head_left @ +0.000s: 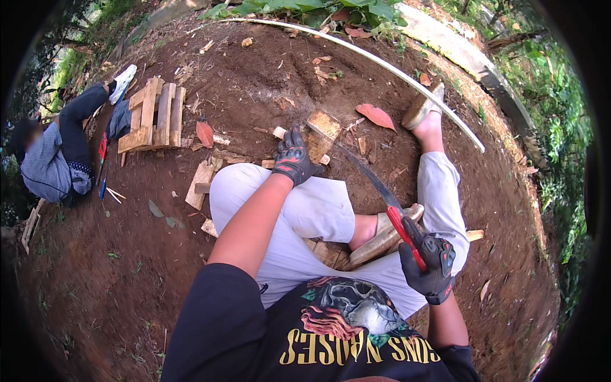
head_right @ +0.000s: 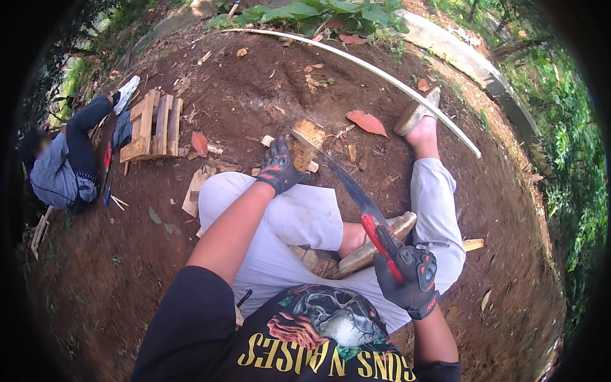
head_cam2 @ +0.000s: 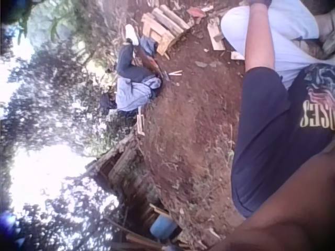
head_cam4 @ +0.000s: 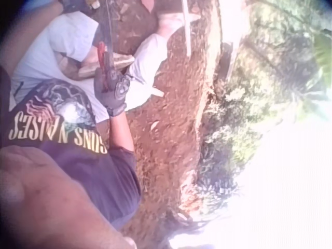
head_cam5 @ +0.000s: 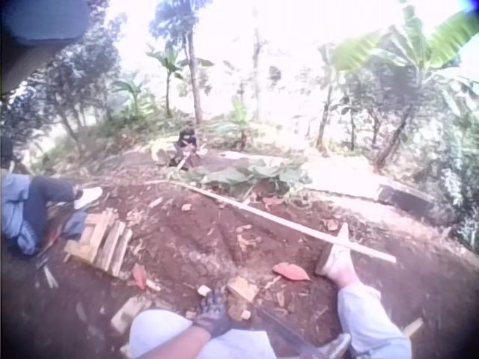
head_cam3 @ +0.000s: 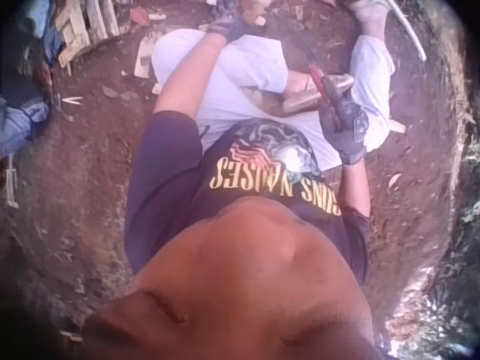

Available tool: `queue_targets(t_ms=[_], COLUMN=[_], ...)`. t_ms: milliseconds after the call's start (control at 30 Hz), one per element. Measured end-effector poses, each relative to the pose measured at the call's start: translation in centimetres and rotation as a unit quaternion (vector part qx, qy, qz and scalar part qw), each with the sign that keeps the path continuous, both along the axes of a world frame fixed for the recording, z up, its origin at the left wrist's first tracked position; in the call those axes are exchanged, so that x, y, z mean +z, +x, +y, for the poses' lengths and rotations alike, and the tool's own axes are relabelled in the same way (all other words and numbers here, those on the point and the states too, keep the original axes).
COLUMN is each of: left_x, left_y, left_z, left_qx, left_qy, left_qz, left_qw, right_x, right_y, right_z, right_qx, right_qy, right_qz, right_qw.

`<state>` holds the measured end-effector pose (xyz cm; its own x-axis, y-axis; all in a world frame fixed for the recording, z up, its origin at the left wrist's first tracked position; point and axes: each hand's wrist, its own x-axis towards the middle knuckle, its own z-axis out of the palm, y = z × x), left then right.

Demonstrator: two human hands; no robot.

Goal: The person sits on the ground and uses a hand saw to cut a small piece of wood. They hold the wood steady with their left hand and saw with their right hand, creating sawdust. Another person is visible in the background also working with wood.

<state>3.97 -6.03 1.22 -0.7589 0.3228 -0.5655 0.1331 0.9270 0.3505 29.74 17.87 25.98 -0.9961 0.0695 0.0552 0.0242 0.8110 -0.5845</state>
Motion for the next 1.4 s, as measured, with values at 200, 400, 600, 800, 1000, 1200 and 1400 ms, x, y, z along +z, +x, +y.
queue_targets(t_ms=[200, 400, 600, 800, 1000, 1200, 1400], left_x=[0.6, 1.8, 0.3, -3.3, -0.9, 4.5, -2.9], left_y=[0.1, 0.1, 0.2, -0.3, -0.2, -0.4, 1.1], left_z=[0.1, 0.1, -0.4, -0.4, -0.3, 0.6, -0.5], left_qx=[0.002, -0.012, -0.005, -0.03, -0.112, -0.044, -0.02], left_qy=[-0.006, -0.013, -0.003, 0.016, 0.051, 0.003, -0.003], left_qz=[-0.006, 0.0, 0.002, 0.02, 0.087, 0.007, 0.082], left_qw=[1.0, 1.0, 1.0, 0.999, 0.989, 0.999, 0.996], right_x=[0.2, -1.0, -5.9, -14.3, -17.1, -16.1, -15.6], right_y=[0.4, 1.3, -4.7, -14.9, -23.9, -25.3, -15.5], right_z=[-0.8, -2.6, -4.4, -5.5, -10.1, -10.2, -7.1], right_qx=[0.013, 0.046, 0.038, 0.027, 0.066, 0.083, 0.052], right_qy=[-0.025, -0.053, -0.049, -0.053, -0.091, -0.098, -0.083], right_qz=[-0.031, -0.027, 0.031, 0.018, -0.061, -0.144, 0.038], right_qw=[0.999, 0.997, 0.998, 0.998, 0.992, 0.981, 0.994])
